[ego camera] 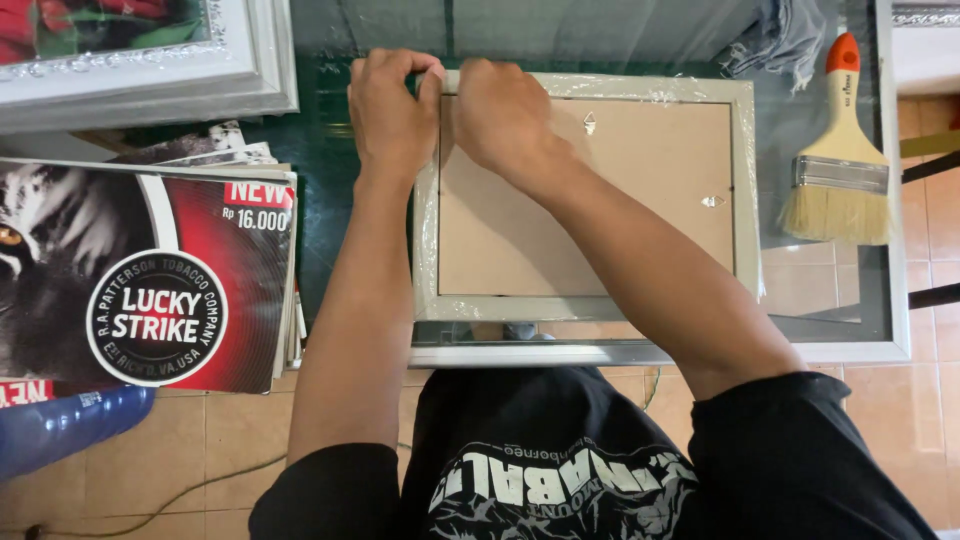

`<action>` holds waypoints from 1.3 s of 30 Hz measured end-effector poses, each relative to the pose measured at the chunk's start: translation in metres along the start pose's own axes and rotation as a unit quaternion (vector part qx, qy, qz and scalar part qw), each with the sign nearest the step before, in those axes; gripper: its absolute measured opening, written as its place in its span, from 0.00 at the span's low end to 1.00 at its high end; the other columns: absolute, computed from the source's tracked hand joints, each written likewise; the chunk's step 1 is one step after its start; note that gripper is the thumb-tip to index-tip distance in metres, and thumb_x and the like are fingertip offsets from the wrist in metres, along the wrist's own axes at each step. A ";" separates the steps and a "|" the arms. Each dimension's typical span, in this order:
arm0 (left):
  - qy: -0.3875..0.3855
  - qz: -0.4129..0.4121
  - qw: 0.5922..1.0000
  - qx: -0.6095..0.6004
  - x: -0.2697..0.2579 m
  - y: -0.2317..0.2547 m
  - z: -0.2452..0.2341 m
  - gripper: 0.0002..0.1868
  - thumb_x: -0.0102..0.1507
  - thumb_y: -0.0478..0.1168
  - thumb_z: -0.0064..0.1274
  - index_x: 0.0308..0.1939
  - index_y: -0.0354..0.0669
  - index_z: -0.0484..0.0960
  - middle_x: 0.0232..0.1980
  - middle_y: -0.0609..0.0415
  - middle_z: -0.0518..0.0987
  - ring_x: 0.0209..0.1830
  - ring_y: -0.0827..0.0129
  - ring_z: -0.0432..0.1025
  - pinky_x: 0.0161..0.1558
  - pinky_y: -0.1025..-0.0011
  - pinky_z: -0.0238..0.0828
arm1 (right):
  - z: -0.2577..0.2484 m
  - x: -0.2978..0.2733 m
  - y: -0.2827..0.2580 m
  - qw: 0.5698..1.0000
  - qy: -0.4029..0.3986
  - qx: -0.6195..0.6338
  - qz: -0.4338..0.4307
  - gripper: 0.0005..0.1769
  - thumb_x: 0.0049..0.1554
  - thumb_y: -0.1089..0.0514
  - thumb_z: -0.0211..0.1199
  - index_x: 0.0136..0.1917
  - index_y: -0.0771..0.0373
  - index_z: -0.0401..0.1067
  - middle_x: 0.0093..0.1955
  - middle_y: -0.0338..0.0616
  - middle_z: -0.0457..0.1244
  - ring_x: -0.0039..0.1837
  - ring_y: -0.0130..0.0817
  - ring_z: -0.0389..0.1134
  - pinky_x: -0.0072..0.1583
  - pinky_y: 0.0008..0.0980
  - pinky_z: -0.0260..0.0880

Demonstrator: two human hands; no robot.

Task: Cleaning a picture frame using a brush and a cleaning cloth on a workbench.

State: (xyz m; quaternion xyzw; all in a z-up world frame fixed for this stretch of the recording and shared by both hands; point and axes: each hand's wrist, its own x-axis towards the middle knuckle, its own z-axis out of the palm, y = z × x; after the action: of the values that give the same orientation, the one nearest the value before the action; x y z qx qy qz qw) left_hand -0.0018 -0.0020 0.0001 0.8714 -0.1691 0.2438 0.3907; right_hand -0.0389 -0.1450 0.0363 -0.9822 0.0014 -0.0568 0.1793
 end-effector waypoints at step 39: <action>-0.001 0.041 0.999 0.002 -0.001 -0.002 0.003 0.01 0.62 0.35 0.61 0.36 0.46 0.85 0.40 0.54 0.78 0.41 0.59 0.69 0.47 0.62 0.69 | -0.168 -0.171 0.115 0.872 -0.400 -0.250 0.133 0.14 0.64 0.47 0.52 0.44 0.49 0.77 0.44 0.37 0.73 0.47 0.38 0.74 0.56 0.39 0.73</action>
State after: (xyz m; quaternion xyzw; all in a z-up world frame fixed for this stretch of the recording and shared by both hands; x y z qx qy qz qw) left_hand -0.0013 -0.0031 -0.0032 0.8648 -0.2041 0.2593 0.3784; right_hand -0.2257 -0.3077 0.1328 -0.9234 0.0744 0.3677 -0.0807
